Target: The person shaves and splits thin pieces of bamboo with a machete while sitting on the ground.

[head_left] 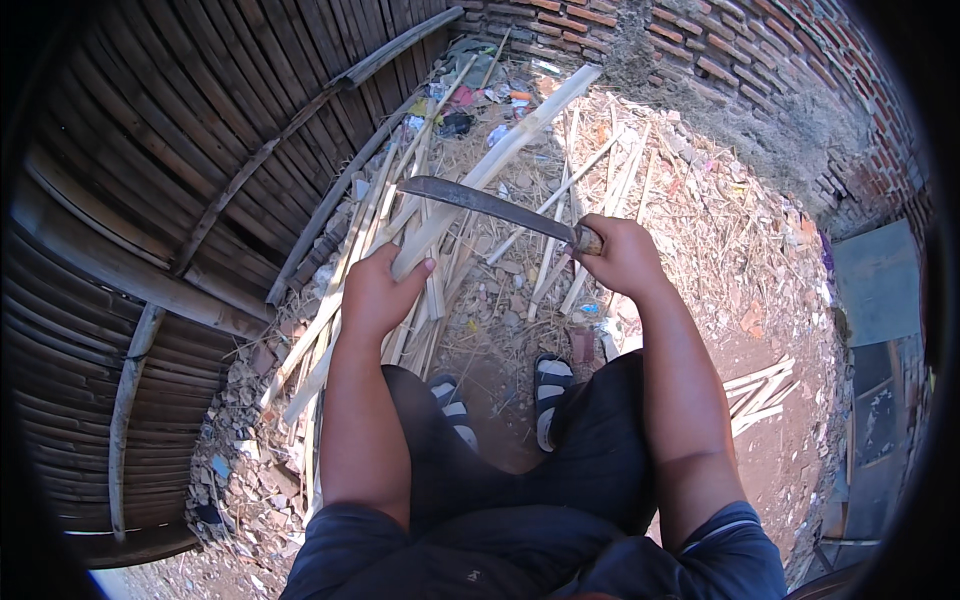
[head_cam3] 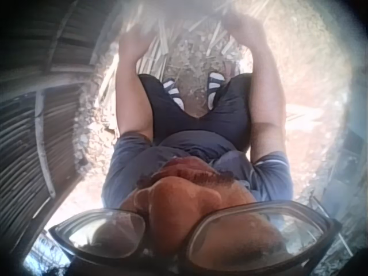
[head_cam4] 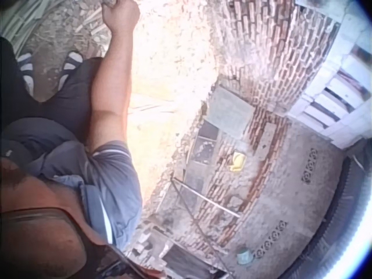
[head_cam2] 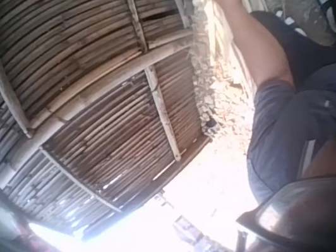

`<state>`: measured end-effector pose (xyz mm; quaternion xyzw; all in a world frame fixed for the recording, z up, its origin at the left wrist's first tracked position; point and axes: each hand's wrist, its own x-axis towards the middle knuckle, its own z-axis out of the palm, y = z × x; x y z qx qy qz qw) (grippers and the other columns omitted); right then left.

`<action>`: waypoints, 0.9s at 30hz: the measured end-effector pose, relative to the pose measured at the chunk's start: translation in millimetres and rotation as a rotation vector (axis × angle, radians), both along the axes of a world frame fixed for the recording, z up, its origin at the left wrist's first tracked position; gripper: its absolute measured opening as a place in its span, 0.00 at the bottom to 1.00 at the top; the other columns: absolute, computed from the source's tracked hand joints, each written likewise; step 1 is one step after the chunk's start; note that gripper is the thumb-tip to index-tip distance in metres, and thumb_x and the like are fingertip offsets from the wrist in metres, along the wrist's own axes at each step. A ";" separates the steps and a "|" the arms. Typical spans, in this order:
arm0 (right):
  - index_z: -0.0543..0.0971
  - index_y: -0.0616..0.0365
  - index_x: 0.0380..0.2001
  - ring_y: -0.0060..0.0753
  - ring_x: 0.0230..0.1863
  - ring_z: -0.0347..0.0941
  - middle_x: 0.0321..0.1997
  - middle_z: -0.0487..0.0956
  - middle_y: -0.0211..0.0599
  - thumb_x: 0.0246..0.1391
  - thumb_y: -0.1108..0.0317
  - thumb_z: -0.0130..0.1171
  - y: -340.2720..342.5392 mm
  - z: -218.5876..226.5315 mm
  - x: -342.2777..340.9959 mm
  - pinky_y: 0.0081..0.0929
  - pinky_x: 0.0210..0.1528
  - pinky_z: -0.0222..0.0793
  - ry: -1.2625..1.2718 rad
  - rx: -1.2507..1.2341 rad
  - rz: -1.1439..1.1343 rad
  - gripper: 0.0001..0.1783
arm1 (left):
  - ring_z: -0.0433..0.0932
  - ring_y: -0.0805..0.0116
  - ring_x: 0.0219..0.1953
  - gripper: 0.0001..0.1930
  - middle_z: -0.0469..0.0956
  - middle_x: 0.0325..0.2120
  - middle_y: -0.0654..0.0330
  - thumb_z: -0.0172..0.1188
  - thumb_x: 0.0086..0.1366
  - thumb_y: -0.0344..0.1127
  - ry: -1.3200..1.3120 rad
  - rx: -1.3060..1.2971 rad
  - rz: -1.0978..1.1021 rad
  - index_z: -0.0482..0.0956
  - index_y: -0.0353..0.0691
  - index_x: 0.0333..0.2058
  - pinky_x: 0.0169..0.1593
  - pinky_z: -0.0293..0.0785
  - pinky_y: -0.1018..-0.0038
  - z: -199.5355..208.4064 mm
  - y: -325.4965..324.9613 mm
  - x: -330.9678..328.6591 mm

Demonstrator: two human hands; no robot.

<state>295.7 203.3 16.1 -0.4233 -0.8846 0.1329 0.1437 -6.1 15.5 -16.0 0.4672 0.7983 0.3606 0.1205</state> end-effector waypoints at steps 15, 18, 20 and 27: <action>0.86 0.48 0.49 0.56 0.44 0.85 0.38 0.87 0.47 0.51 0.57 0.75 -9.0 -2.5 -7.3 0.51 0.47 0.80 -0.038 0.042 0.092 0.21 | 0.87 0.47 0.32 0.25 0.86 0.28 0.46 0.74 0.64 0.56 0.047 -0.003 0.030 0.87 0.36 0.43 0.41 0.81 0.57 -0.2 -0.6 0.4; 0.86 0.48 0.48 0.56 0.43 0.85 0.38 0.87 0.47 0.53 0.57 0.75 -6.1 1.3 -5.1 0.51 0.45 0.79 -0.021 0.091 0.072 0.19 | 0.88 0.47 0.35 0.26 0.87 0.30 0.44 0.74 0.63 0.55 0.059 -0.016 0.025 0.87 0.34 0.43 0.42 0.81 0.58 3.7 -1.3 -0.1; 0.86 0.49 0.47 0.56 0.43 0.85 0.37 0.87 0.47 0.54 0.56 0.74 1.1 -0.9 -0.5 0.51 0.45 0.79 0.040 0.081 -0.074 0.19 | 0.89 0.49 0.37 0.27 0.87 0.33 0.42 0.75 0.63 0.52 0.000 -0.078 0.033 0.86 0.30 0.44 0.45 0.81 0.59 12.3 -1.0 2.4; 0.85 0.50 0.47 0.58 0.41 0.84 0.36 0.87 0.48 0.57 0.55 0.73 3.2 0.9 3.7 0.52 0.44 0.79 0.129 0.055 -0.210 0.18 | 0.88 0.43 0.37 0.25 0.87 0.32 0.43 0.74 0.64 0.55 0.020 -0.041 0.042 0.87 0.36 0.44 0.44 0.82 0.55 5.4 -0.1 1.4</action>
